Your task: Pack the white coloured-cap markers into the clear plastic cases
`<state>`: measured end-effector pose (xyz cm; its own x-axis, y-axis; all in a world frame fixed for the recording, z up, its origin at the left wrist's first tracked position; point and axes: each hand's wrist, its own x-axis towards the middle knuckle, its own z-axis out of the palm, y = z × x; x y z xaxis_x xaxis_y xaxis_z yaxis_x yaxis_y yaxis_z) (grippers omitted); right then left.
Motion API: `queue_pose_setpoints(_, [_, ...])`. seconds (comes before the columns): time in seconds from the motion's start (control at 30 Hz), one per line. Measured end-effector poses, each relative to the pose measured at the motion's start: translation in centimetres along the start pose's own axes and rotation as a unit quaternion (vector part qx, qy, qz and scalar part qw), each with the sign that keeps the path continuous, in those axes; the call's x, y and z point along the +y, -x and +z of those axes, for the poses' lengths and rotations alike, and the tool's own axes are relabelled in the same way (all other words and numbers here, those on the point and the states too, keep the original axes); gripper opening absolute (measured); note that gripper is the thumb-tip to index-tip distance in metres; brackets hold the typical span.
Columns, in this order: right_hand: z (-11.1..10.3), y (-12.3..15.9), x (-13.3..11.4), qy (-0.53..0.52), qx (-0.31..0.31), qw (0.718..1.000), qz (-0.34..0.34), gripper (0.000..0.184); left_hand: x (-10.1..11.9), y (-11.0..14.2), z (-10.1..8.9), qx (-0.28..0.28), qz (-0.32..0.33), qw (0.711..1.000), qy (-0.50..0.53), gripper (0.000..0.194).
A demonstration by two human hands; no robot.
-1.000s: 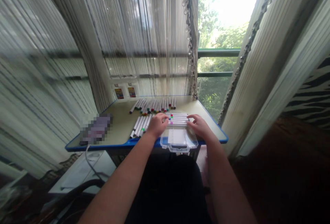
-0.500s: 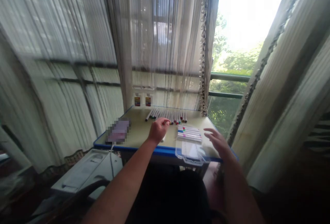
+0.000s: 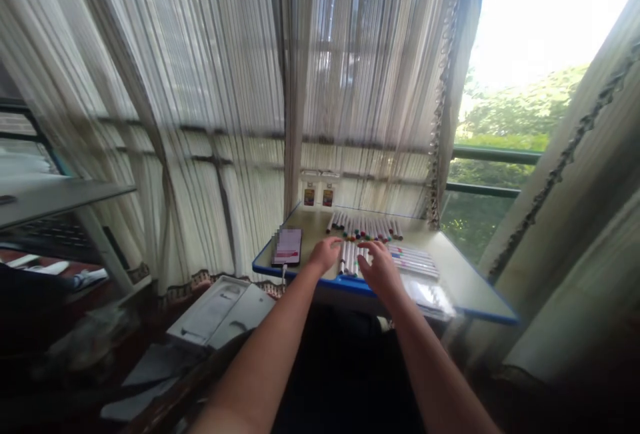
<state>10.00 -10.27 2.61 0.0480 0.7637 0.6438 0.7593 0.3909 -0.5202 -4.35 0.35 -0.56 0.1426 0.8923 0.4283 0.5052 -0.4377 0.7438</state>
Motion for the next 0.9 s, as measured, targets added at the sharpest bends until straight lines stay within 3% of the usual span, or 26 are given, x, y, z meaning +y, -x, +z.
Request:
queue_pose_setpoints(0.1, [3.7,0.7,0.8,0.038,0.001,0.998,-0.057,0.026,-0.9,-0.3,0.2,-0.02,-0.016,1.0,-0.007,0.034])
queue_pose_setpoints(0.2, [5.1,1.8,1.5,0.059,-0.001,0.995,-0.079,0.024,-1.4,-0.5,0.4,-0.042,-0.023,0.999,-0.016,0.037])
queue_pose_setpoints(0.37, [5.0,2.2,2.6,0.081,-0.01,0.994,-0.07,0.019,-1.2,-0.6,0.7,-0.068,-0.026,0.997,-0.035,0.038])
queue_pose_setpoints(0.63, [5.5,2.1,3.7,0.083,0.001,0.99,-0.114,0.018,0.3,-0.7,0.5,-0.13,-0.006,0.986,-0.105,0.043])
queue_pose_setpoints(0.9, [5.6,1.9,3.4,0.097,0.0,0.989,-0.116,0.016,1.0,-0.1,0.1,-0.128,-0.021,0.981,-0.147,0.041])
